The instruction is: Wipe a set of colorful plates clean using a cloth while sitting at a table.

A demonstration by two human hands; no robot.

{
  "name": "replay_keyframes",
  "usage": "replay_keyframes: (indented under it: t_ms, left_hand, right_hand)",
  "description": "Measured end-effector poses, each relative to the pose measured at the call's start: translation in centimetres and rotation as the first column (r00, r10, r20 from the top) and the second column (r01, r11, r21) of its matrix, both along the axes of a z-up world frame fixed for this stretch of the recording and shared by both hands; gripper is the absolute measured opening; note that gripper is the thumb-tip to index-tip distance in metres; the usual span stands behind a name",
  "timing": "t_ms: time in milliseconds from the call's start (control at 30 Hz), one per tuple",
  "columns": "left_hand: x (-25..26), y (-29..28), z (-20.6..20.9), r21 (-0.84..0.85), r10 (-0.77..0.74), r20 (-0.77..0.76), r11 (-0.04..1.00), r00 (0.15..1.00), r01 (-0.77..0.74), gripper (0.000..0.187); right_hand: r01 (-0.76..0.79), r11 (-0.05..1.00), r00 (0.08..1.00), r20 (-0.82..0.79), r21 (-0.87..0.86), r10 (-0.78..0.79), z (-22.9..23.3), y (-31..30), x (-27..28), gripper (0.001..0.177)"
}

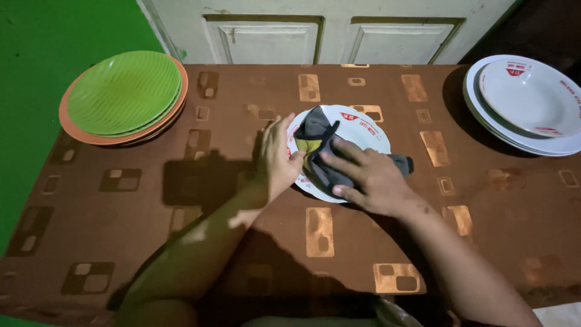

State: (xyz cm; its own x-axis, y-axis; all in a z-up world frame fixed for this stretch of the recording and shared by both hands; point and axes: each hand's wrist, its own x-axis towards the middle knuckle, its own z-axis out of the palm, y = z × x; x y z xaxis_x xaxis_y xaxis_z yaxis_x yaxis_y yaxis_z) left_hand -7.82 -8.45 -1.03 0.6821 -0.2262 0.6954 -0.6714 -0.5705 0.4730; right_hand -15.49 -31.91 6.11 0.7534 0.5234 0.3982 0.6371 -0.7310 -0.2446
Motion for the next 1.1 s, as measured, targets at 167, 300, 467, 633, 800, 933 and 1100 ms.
replay_keyframes:
  t_ms: [167, 300, 467, 633, 800, 933, 1100]
  left_hand:
    - [0.1, -0.2, 2.3, -0.041, -0.131, -0.522, 0.991, 0.843, 0.129, 0.097]
    - [1.4, 0.3, 0.1, -0.07, -0.167, -0.513, 0.986, 0.842, 0.153, 0.082]
    - [1.8, 0.3, -1.0, -0.079, -0.206, -0.476, 0.978, 0.855, 0.191, 0.087]
    - [1.2, 1.0, 0.6, -0.03, -0.157, -0.546, 0.985, 0.823, 0.168, 0.08]
    - [1.1, 0.9, 0.4, -0.072, -0.19, -0.548, 0.981, 0.815, 0.18, 0.081]
    - [0.7, 0.6, 1.1, -0.047, -0.167, -0.544, 0.984, 0.822, 0.169, 0.083]
    - [1.0, 0.4, 0.4, -0.062, -0.179, -0.521, 0.983, 0.835, 0.173, 0.079]
  right_hand:
    - [-0.207, 0.962, 0.967, -0.186, -0.176, 0.174, -3.3, 0.7, 2.6, 0.042]
    - [-0.147, 0.919, 0.982, -0.168, -0.367, 0.089, -4.8, 2.3, 5.5, 0.052]
    - [0.24, 0.623, 0.925, -0.019, -0.745, -0.38, -1.1, 6.4, 7.5, 0.07]
    - [0.518, 0.431, 0.683, 0.053, -0.739, -0.729, -8.2, 3.2, 10.5, 0.074]
    - [0.591, 0.042, 0.492, 0.319, -0.805, -0.81, -14.2, -1.1, 8.4, 0.079]
    - [0.443, 0.184, 0.639, 0.165, -0.877, -0.751, -14.0, -0.6, 4.5, 0.062]
    - [0.075, 0.344, 0.918, -0.069, -0.936, -0.39, -8.5, 3.7, 2.9, 0.052]
